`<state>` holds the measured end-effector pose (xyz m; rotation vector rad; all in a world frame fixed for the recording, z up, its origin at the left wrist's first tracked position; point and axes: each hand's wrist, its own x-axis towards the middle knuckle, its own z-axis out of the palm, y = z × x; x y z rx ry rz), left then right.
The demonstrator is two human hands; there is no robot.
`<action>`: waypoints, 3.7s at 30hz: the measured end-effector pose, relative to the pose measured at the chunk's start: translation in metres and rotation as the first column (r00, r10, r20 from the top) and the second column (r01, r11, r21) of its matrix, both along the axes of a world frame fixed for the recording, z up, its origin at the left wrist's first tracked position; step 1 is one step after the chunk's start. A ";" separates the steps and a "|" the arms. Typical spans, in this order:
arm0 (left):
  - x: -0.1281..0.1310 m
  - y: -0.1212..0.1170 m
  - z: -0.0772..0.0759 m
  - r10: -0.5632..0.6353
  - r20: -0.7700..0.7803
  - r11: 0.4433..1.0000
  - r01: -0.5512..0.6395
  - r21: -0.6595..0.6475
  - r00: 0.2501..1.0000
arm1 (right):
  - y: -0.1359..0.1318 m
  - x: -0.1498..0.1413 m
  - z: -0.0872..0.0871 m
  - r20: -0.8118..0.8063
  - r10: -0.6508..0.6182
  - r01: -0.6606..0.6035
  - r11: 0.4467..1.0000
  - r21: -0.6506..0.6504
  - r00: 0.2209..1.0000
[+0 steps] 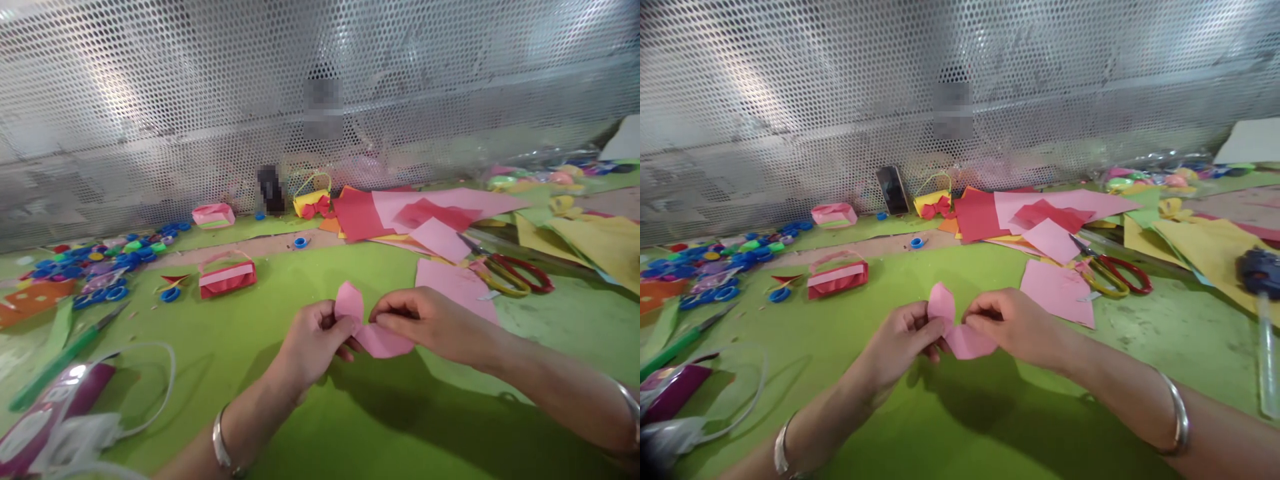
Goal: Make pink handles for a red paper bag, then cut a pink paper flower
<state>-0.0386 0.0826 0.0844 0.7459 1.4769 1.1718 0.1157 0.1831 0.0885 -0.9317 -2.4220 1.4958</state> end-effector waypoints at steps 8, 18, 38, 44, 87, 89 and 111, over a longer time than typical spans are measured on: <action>0.000 0.002 0.004 0.158 0.031 0.987 -0.158 -0.008 0.987 | -0.002 0.000 0.004 -0.112 -0.204 0.186 0.970 -0.153 0.973; 0.000 -0.002 0.000 0.069 -0.027 0.997 -0.070 -0.041 0.997 | -0.005 -0.003 0.005 -0.187 -0.251 0.217 0.959 -0.185 0.950; 0.000 0.000 0.001 0.061 0.018 0.998 -0.060 -0.018 0.998 | -0.004 -0.001 0.005 -0.192 -0.236 0.195 0.959 -0.208 0.953; -0.001 -0.001 0.001 0.092 0.193 0.991 -0.108 0.076 0.977 | -0.002 0.000 0.004 -0.215 -0.238 0.196 0.960 -0.199 0.947; 0.005 -0.002 0.006 0.107 -0.020 0.991 -0.105 0.082 0.994 | -0.004 0.007 -0.016 -0.243 0.324 -0.059 0.701 0.711 0.914; 0.005 -0.003 0.004 0.076 -0.010 0.992 -0.074 0.106 0.997 | -0.005 0.007 -0.015 -0.257 0.254 -0.013 0.734 0.679 0.932; -0.002 -0.002 0.000 0.255 0.059 0.967 -0.256 0.010 0.965 | 0.002 0.009 -0.011 -0.252 0.285 0.062 0.541 0.839 0.925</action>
